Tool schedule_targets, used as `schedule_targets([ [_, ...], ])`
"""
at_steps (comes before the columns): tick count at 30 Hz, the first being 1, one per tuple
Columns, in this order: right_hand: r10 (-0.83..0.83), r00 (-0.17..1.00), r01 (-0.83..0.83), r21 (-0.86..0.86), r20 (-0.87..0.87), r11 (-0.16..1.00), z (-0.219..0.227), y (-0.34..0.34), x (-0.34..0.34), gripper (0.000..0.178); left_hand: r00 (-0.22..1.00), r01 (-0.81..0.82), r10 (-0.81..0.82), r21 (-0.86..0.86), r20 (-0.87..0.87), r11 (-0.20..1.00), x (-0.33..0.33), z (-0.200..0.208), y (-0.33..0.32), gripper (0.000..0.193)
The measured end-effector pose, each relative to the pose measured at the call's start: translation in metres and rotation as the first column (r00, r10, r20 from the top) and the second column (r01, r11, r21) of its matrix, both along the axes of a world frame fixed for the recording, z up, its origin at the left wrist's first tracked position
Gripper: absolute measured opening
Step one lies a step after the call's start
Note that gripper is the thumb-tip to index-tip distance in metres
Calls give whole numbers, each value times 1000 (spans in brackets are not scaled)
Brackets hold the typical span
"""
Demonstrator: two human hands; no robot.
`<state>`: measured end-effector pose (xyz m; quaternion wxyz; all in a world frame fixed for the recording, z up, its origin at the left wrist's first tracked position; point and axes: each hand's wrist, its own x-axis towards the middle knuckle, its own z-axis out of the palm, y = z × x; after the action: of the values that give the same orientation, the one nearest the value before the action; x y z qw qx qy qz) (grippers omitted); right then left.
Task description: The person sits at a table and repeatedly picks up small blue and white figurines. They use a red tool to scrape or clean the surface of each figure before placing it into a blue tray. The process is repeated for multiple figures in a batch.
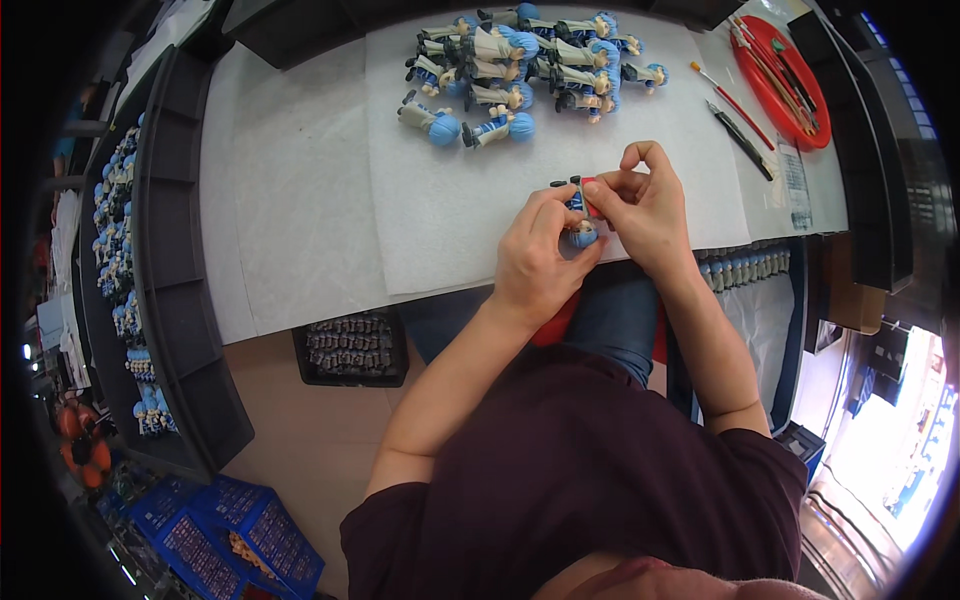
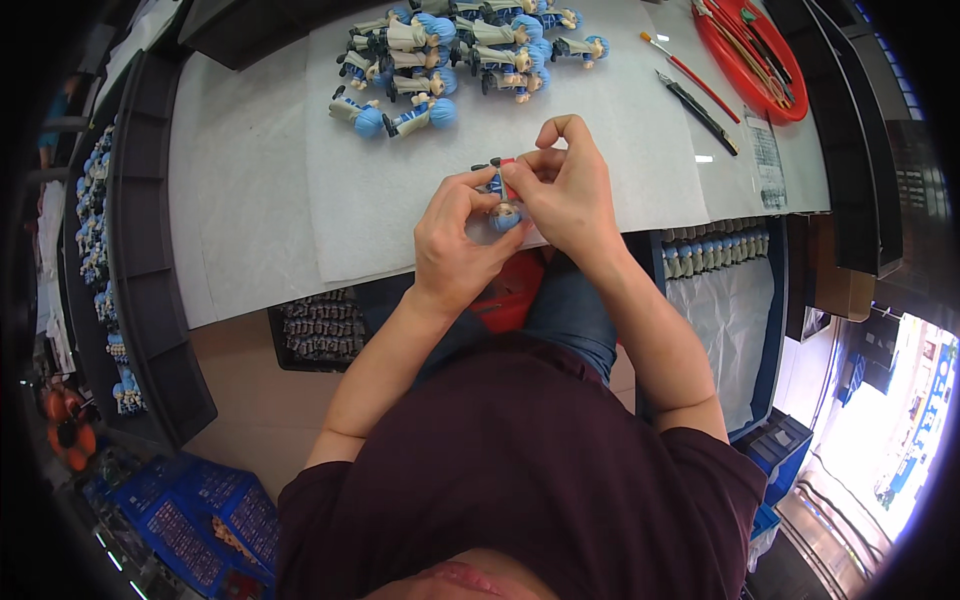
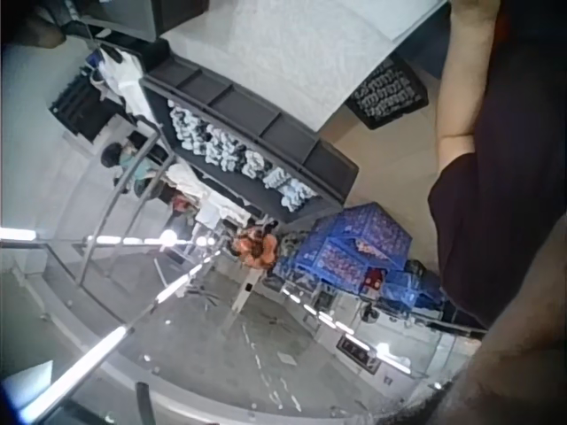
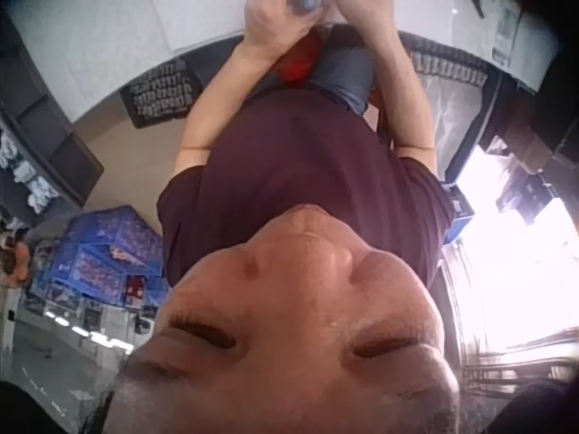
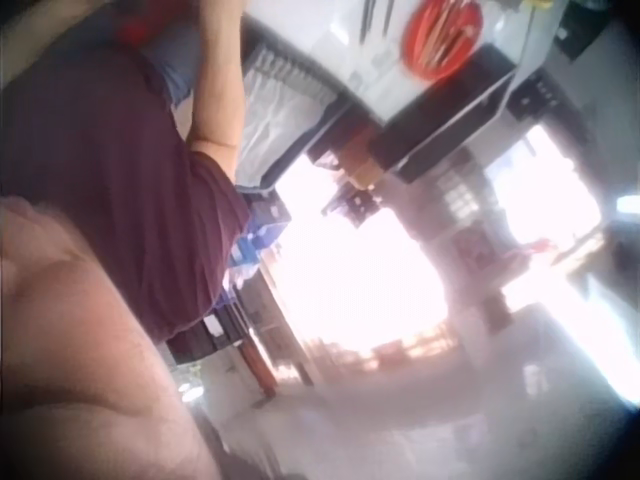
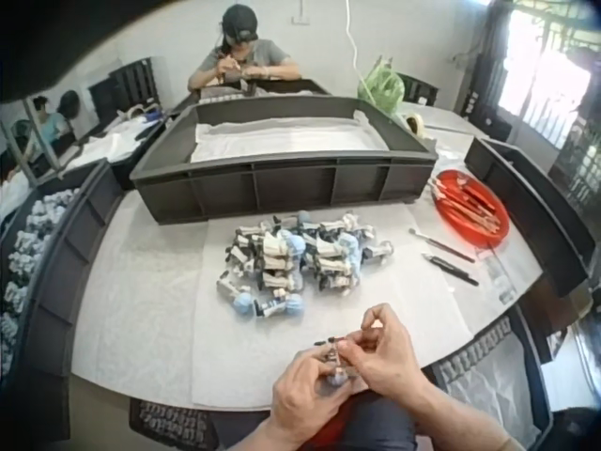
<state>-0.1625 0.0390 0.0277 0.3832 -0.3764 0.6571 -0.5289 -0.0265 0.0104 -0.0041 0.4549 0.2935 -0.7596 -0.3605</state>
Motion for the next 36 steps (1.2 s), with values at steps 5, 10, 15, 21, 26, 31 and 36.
schedule_targets([
  [5, -8, 1000, 8, -2, -15, 1000, 0, -4, -3, 35, 1000, -1, 2, -30, 7, 1000, 0, -3, 0, 33],
  [10, 9, 1000, -9, 16, -16, 1000, 0, -3, -4, 33, 1000, -9, 10, -8, 10, 1000, -1, 2, 2, 33],
  [15, -15, 1000, 15, 15, -28, 1000, -4, -4, -2, 33, 999, 9, -8, 24, -31, 1000, 0, -4, 3, 32],
  [21, -15, 999, 15, 2, -46, 1000, -2, -8, -4, 33, 999, 20, -19, 40, -29, 999, 1, -1, 4, 31],
  [26, -26, 992, 28, 9, -126, 1000, -2, -11, -4, 32, 1000, 15, -15, 3, -15, 1000, 1, -1, 1, 32],
  [31, -271, 941, 231, -204, -201, 951, -12, -14, -28, 30, 998, 63, -61, 112, -21, 992, 7, 5, 1, 34],
  [36, -379, 785, 324, -196, -490, 925, -4, -18, -76, 25, 985, 158, -136, 235, -108, 959, 9, -1, 1, 34],
])
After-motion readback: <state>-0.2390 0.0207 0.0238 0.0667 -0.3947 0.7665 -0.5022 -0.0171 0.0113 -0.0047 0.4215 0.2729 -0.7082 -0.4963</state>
